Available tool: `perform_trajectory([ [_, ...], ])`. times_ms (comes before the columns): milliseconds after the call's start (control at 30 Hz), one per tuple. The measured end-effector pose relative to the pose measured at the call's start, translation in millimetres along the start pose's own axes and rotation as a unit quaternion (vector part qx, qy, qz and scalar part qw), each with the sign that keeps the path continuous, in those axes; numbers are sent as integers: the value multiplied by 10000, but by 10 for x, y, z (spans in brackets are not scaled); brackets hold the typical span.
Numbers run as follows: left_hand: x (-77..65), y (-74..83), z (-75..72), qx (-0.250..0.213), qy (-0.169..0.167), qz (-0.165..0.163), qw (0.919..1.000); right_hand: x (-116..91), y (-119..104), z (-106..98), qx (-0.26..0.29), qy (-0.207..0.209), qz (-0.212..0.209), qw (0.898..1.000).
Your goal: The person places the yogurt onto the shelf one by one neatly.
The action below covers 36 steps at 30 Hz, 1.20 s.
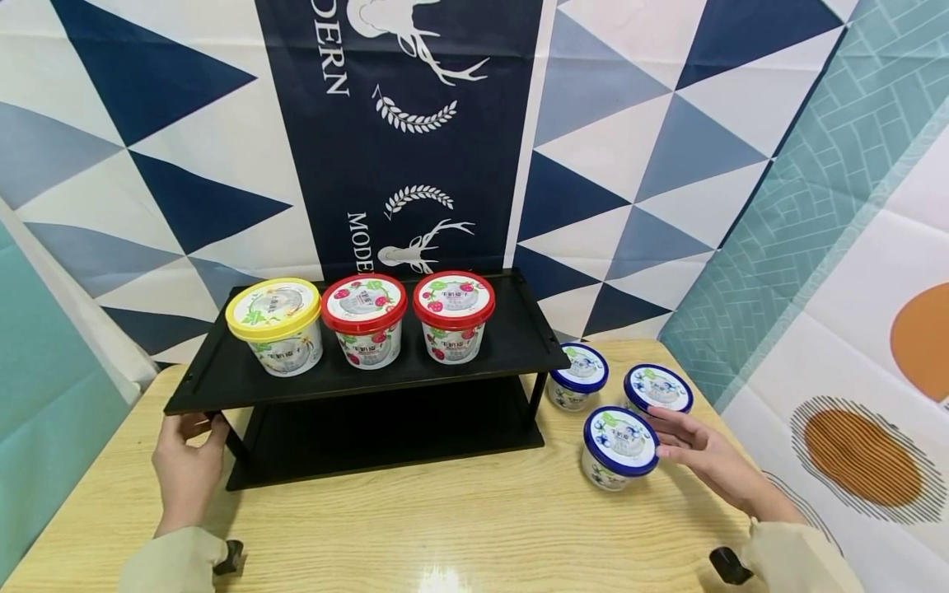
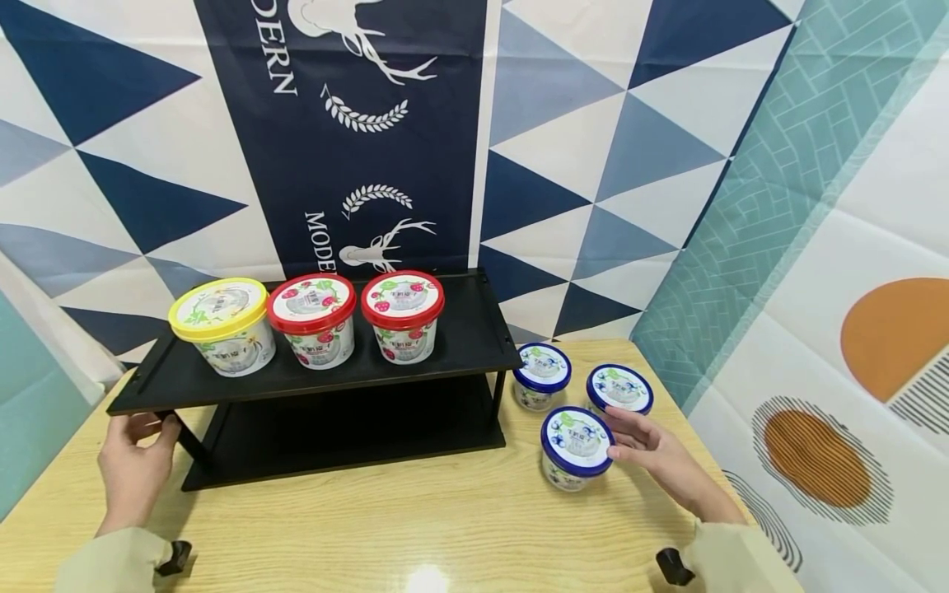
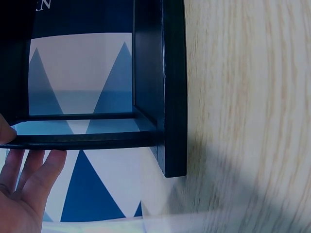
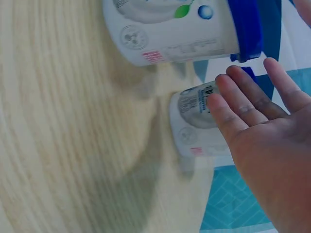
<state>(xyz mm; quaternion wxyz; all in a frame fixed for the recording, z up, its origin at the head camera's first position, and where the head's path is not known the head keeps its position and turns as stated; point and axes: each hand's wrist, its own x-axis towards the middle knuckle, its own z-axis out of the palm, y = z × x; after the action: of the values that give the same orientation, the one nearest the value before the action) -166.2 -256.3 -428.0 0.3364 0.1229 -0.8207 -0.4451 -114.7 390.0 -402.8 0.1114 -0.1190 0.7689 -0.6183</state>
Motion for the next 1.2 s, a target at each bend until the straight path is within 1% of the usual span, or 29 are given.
perform_trajectory([
  [267, -4, 18, -6, -3, -21, 0, 10000, -20, 116, 33, 105, -124, 136, 9998],
  [500, -6, 14, -6, 15, -15, -11, 10000, -9, 217, 85, 307, -457, -156, 9984],
  [833, -3, 11, 0, 0, -34, -53, 10000, 19, 279, 157, 303, -668, -28, 9973],
  [1033, -4, 2, 6, 3, -1, -46, 10000, 22, 281, 186, 281, -552, 275, 9977],
  [1200, -2, -3, 8, -2, 6, -19, 10000, 28, 287, 206, 223, -517, 235, 9981],
])
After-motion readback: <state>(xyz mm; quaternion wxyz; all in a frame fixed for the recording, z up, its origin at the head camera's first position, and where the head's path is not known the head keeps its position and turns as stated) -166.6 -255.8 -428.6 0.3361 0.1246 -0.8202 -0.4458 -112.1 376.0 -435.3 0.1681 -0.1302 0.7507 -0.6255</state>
